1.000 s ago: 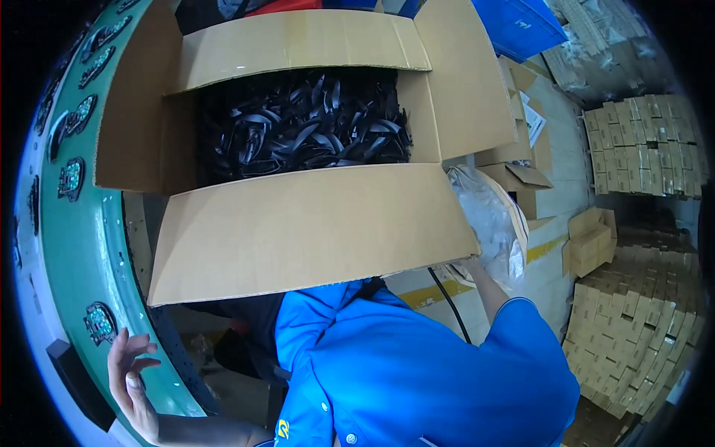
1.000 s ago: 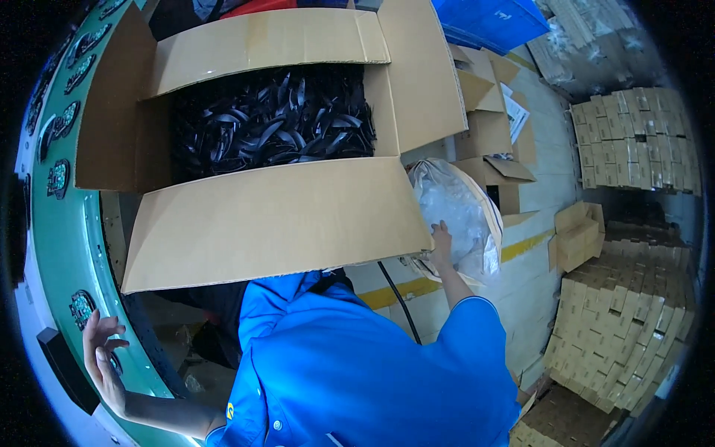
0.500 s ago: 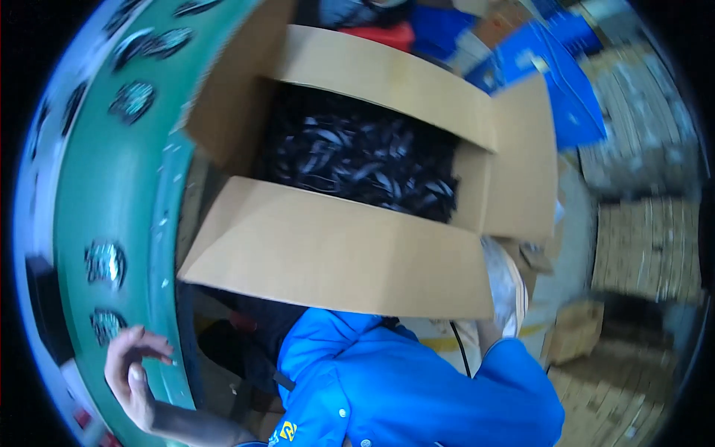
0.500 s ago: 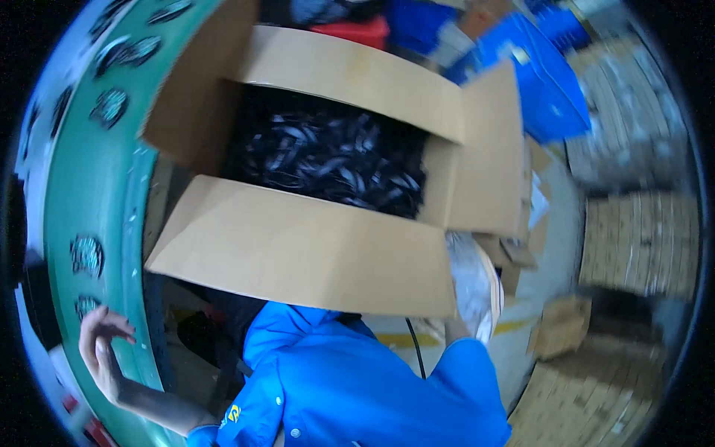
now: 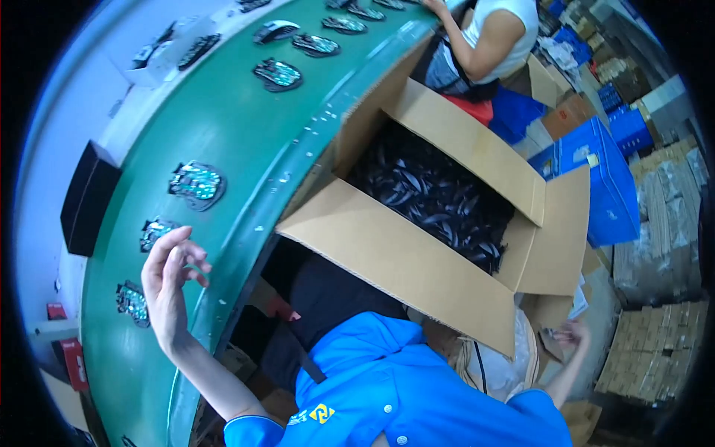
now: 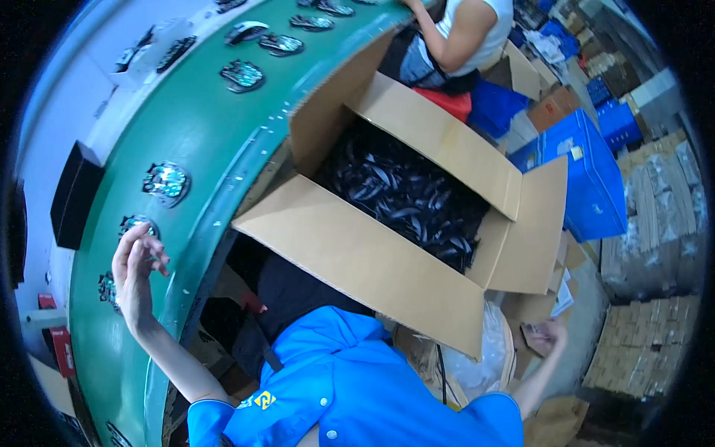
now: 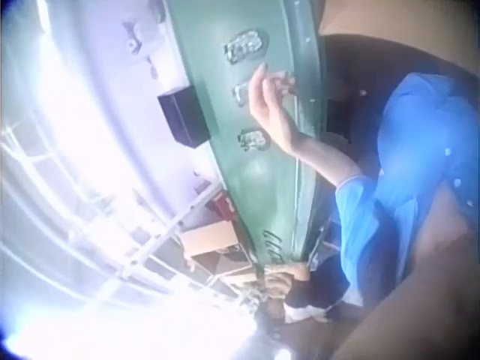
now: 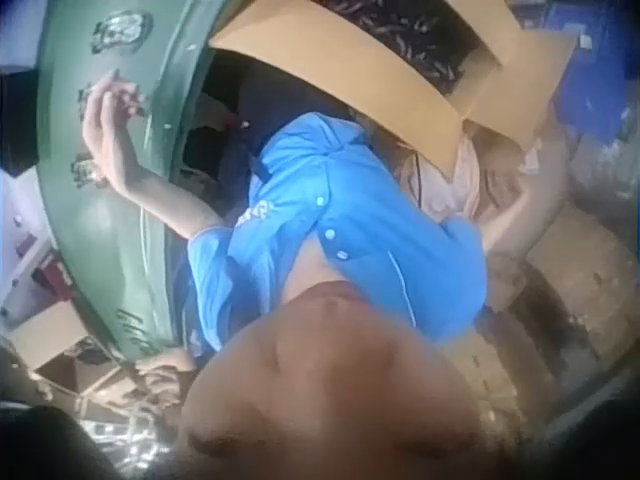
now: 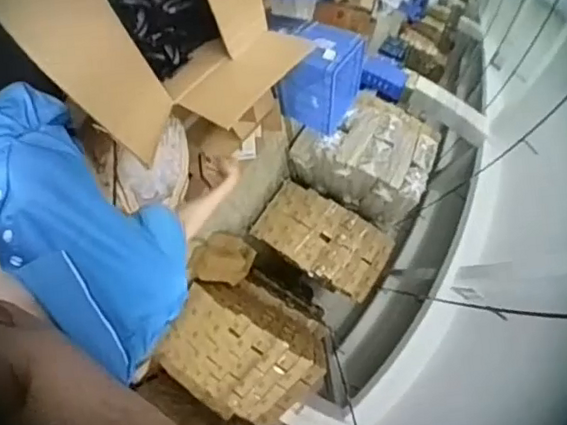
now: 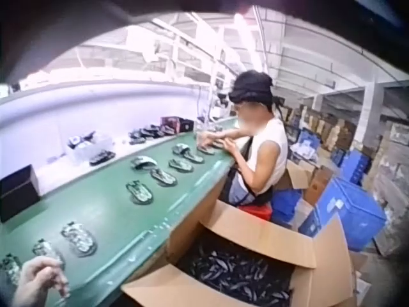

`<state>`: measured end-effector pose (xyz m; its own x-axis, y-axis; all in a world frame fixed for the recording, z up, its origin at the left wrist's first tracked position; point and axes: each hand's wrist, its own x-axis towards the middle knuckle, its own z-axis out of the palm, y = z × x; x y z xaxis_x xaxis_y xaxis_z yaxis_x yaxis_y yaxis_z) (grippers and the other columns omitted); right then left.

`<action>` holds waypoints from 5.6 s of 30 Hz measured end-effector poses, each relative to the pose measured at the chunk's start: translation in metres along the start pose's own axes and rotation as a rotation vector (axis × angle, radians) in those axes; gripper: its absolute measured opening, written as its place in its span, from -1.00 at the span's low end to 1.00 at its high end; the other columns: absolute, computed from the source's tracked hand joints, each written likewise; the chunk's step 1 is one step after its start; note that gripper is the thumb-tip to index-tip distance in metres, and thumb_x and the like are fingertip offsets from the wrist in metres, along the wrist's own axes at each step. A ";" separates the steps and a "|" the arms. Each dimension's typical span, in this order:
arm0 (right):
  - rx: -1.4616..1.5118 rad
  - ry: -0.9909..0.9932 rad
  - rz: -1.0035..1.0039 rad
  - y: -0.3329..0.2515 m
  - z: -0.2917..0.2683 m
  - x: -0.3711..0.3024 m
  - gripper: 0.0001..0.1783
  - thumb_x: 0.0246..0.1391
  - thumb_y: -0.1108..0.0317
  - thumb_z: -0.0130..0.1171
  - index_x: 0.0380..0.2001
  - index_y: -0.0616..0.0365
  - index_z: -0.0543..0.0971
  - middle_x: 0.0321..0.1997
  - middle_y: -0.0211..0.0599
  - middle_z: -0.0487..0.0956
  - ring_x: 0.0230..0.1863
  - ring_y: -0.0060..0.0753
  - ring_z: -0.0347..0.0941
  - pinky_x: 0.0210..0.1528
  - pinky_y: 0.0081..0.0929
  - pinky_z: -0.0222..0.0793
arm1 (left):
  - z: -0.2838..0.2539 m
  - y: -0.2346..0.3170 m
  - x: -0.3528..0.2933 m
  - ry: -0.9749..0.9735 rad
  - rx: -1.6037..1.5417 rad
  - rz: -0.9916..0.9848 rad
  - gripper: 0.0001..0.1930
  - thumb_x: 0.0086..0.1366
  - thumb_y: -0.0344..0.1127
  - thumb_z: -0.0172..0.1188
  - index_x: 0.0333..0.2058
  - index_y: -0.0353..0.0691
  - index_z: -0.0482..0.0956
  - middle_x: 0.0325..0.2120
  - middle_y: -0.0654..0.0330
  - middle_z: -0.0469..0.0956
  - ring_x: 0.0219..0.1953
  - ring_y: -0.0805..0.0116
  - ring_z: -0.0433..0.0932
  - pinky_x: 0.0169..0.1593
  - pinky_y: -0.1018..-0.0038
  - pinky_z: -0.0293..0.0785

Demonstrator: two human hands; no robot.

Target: The person assembles computer mouse shells by inserting small plastic components into them by hand and placing them on a conveyor belt, then unpacks plastic bags of parts from a cardboard box.

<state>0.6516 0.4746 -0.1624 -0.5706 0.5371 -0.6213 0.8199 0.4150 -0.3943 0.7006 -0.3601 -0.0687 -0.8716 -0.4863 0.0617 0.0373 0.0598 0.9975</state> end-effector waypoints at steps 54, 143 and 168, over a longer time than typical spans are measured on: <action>-0.285 -1.660 -2.753 -0.324 0.588 -0.464 -0.70 -0.07 0.36 0.11 -0.20 0.17 0.44 -0.53 -0.30 0.44 -0.50 -0.25 0.48 -0.56 -0.33 0.39 | -0.105 -0.058 -0.105 1.295 0.615 0.378 -0.46 0.25 0.05 -0.20 -0.76 -0.25 0.26 -0.83 0.22 0.27 -0.75 0.40 0.25 -0.65 0.46 0.10; 0.045 -1.988 -2.597 -0.279 0.601 -0.546 -0.56 -0.05 0.33 0.21 -0.85 0.05 0.25 -0.87 -0.40 0.25 -0.83 -0.40 0.26 -0.77 -0.41 0.17 | -0.358 0.046 -0.285 0.956 1.370 -0.818 -0.10 -0.29 -0.54 0.26 0.16 0.12 0.27 0.20 0.09 0.15 0.16 -0.04 0.17 0.21 0.23 0.23; -1.034 -0.152 -1.021 -0.315 0.276 -0.142 -0.79 -0.09 0.30 0.17 -0.36 0.13 0.62 -0.42 -0.19 0.62 -0.37 -0.26 0.57 -0.31 -0.33 0.49 | -0.348 0.014 -0.226 0.699 0.959 -0.308 -0.58 0.15 -0.14 0.19 -0.21 -0.45 0.48 -0.30 -0.01 0.50 -0.30 0.24 0.39 -0.18 0.35 0.34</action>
<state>0.4866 0.0648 -0.1370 -0.8078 -0.3623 -0.4650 -0.3659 0.9266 -0.0863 1.0679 -0.5527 -0.0564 -0.3201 -0.9388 0.1272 -0.7559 0.3340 0.5631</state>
